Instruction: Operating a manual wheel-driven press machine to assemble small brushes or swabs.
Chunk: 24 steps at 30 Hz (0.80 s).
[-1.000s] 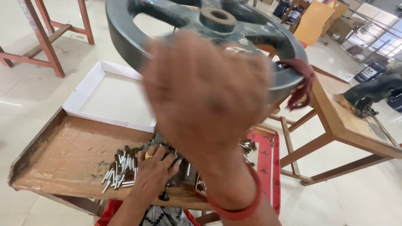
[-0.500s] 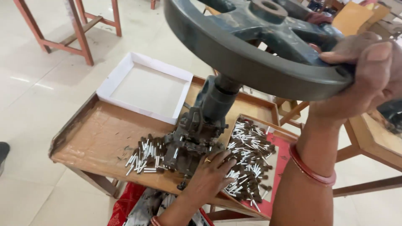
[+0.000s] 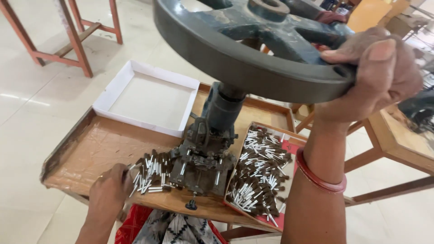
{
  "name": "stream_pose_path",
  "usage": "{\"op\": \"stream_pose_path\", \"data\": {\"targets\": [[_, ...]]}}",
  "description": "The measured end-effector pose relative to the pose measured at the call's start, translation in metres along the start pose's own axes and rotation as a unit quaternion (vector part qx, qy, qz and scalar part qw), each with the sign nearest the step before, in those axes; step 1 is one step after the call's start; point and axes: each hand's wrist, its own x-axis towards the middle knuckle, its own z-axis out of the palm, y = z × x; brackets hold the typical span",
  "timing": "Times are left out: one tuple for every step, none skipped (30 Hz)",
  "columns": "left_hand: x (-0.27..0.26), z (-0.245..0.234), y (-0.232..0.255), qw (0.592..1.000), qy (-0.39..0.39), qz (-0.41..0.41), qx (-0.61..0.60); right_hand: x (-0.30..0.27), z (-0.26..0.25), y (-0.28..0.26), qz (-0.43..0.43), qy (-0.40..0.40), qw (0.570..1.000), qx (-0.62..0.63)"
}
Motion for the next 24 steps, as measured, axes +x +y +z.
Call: {"op": "stream_pose_path", "data": {"targets": [[0.0, -0.01, 0.019, 0.992, -0.034, -0.063, -0.109, 0.002, 0.001, 0.0, 0.018, 0.022, 0.999, 0.044], [-0.002, -0.02, 0.037, 0.966, -0.073, -0.123, -0.214, 0.002, 0.002, 0.0, 0.039, 0.044, 0.995, 0.087], [0.0, -0.013, 0.059, 0.967, -0.078, -0.112, -0.215, 0.0, 0.002, -0.002, 0.037, 0.045, 0.996, 0.074], [-0.002, -0.006, 0.078, 0.962, 0.003, -0.015, -0.272, -0.001, 0.006, -0.002, 0.061, 0.08, 0.987, 0.123], [-0.005, 0.001, 0.097, 0.938, 0.085, 0.08, -0.326, -0.002, 0.011, -0.003, 0.085, 0.115, 0.975, 0.171], [0.001, 0.011, 0.111, 0.938, 0.086, 0.081, -0.327, -0.001, 0.011, -0.004, 0.083, 0.114, 0.975, 0.17], [0.006, 0.022, 0.124, 0.936, 0.101, 0.127, -0.311, -0.001, 0.011, -0.005, 0.084, 0.105, 0.98, 0.146], [0.008, 0.033, 0.138, 0.933, 0.115, 0.171, -0.296, -0.001, 0.011, -0.007, 0.087, 0.095, 0.984, 0.123], [0.011, 0.032, 0.145, 0.932, 0.114, 0.171, -0.297, 0.0, 0.011, -0.009, 0.088, 0.094, 0.984, 0.122], [0.015, 0.03, 0.152, 0.947, 0.089, 0.162, -0.263, 0.002, 0.012, -0.011, 0.085, 0.083, 0.987, 0.112], [0.02, 0.029, 0.159, 0.959, 0.064, 0.153, -0.228, 0.004, 0.012, -0.012, 0.082, 0.071, 0.989, 0.103], [0.017, 0.024, 0.157, 0.959, 0.063, 0.154, -0.229, 0.004, 0.012, -0.015, 0.082, 0.072, 0.989, 0.101], [0.014, 0.018, 0.156, 0.948, 0.074, 0.163, -0.264, 0.003, 0.012, -0.018, 0.089, 0.065, 0.991, 0.078], [0.013, 0.013, 0.154, 0.935, 0.084, 0.173, -0.298, 0.003, 0.012, -0.02, 0.094, 0.06, 0.992, 0.054], [0.016, 0.002, 0.154, 0.935, 0.083, 0.177, -0.298, 0.005, 0.011, -0.019, 0.094, 0.062, 0.992, 0.052], [0.015, -0.009, 0.152, 0.952, 0.054, 0.176, -0.243, 0.006, 0.012, -0.018, 0.085, 0.058, 0.993, 0.059], [0.015, -0.02, 0.15, 0.966, 0.026, 0.173, -0.188, 0.006, 0.013, -0.018, 0.076, 0.055, 0.993, 0.067], [0.015, -0.012, 0.145, 0.967, 0.024, 0.172, -0.187, 0.004, 0.013, -0.016, 0.078, 0.054, 0.993, 0.068], [0.015, -0.004, 0.141, 0.969, 0.035, 0.207, -0.132, 0.003, 0.014, -0.013, 0.077, 0.071, 0.99, 0.097], [0.015, 0.004, 0.137, 0.967, 0.046, 0.24, -0.078, 0.003, 0.015, -0.011, 0.075, 0.085, 0.986, 0.126], [0.014, 0.013, 0.133, 0.967, 0.046, 0.238, -0.079, 0.001, 0.015, -0.012, 0.076, 0.083, 0.985, 0.127], [0.015, 0.021, 0.129, 0.959, 0.081, 0.26, -0.083, 0.001, 0.014, -0.012, 0.075, 0.078, 0.988, 0.107], [0.016, 0.028, 0.125, 0.949, 0.117, 0.281, -0.086, 0.001, 0.012, -0.013, 0.074, 0.072, 0.991, 0.087], [0.015, 0.025, 0.125, 0.948, 0.117, 0.282, -0.088, 0.001, 0.013, -0.013, 0.074, 0.07, 0.991, 0.085]]}}
